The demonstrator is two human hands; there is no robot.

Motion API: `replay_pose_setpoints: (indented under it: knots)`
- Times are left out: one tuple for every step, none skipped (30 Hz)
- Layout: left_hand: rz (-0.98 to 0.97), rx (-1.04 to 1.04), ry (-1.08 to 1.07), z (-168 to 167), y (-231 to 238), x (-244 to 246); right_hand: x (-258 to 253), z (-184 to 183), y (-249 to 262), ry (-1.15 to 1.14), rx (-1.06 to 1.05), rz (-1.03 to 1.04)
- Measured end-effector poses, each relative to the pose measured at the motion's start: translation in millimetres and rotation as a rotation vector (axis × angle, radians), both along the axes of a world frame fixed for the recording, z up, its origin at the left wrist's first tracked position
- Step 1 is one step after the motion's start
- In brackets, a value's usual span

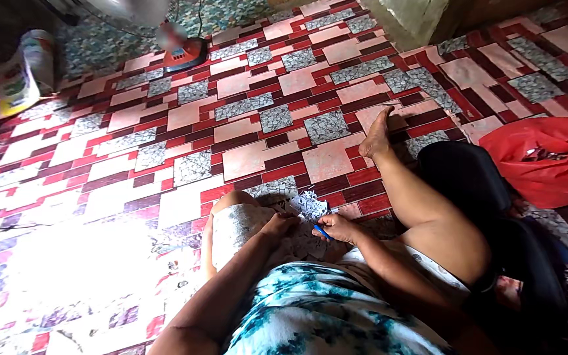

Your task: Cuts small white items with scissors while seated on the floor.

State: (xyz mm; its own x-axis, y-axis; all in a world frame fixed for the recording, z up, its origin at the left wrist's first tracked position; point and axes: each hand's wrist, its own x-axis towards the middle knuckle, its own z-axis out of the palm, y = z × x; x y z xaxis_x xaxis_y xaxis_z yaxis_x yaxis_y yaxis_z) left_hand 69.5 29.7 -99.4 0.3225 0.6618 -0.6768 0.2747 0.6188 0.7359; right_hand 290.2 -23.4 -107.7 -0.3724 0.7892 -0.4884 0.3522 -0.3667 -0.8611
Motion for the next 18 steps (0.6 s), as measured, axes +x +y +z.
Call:
replay_pose_setpoints:
  knots:
    - [-0.003,0.000,0.003,0.2,-0.2,-0.1,-0.1,-0.2,-0.1,0.004,0.007,-0.007]
    - [-0.005,0.000,0.007,0.9,-0.6,-0.1,-0.2,0.1,-0.2,0.009,0.015,-0.018]
    - [-0.003,0.001,0.008,1.7,-1.1,-0.1,-0.4,1.4,-0.3,0.017,0.017,-0.031]
    - [0.001,0.003,0.005,1.9,-1.3,-0.2,-0.5,2.7,-0.5,0.025,0.017,-0.044]
    - [0.006,0.003,0.000,2.0,-1.1,-0.2,-0.5,3.4,-0.7,0.034,0.020,-0.052]
    - [0.010,0.004,-0.009,2.0,-0.9,-0.3,-0.4,3.9,-1.0,0.042,0.024,-0.058]
    - [0.014,0.007,-0.019,2.0,-0.8,-0.3,-0.2,4.1,-1.2,0.046,0.026,-0.062]
    - [0.017,0.007,-0.027,2.1,-0.6,-0.3,-0.1,4.0,-1.2,0.049,0.027,-0.065]
    - [0.022,0.005,-0.033,2.1,-0.5,-0.4,-0.2,4.1,-1.5,0.053,0.026,-0.067]
    - [0.027,0.003,-0.042,2.1,-0.4,-0.7,-0.3,4.6,-1.8,0.055,0.024,-0.066]
    - [0.031,-0.001,-0.051,2.0,0.0,-1.0,-0.4,5.1,-2.0,0.058,0.022,-0.068]
    - [0.029,-0.006,-0.058,2.0,0.5,-1.2,-0.7,5.3,-2.3,0.062,0.019,-0.075]
    - [0.006,-0.008,-0.055,2.3,0.6,-1.5,-1.3,5.2,-2.4,0.070,0.015,-0.095]
    - [-0.050,-0.002,-0.037,1.9,0.0,-1.8,-2.0,5.4,-2.3,0.080,0.010,-0.129]
    - [-0.150,0.018,0.000,0.9,-2.0,-1.8,-2.3,6.4,-1.5,0.097,0.008,-0.182]
    - [-0.275,0.044,0.049,0.1,-5.6,-0.7,-1.5,8.6,0.1,0.114,0.011,-0.242]
    - [-0.373,0.070,0.085,-0.5,-9.7,2.2,0.9,11.2,2.3,0.127,0.019,-0.299]
    - [-0.411,0.098,0.095,-1.3,-12.6,5.2,4.2,12.9,4.8,0.130,0.028,-0.345]
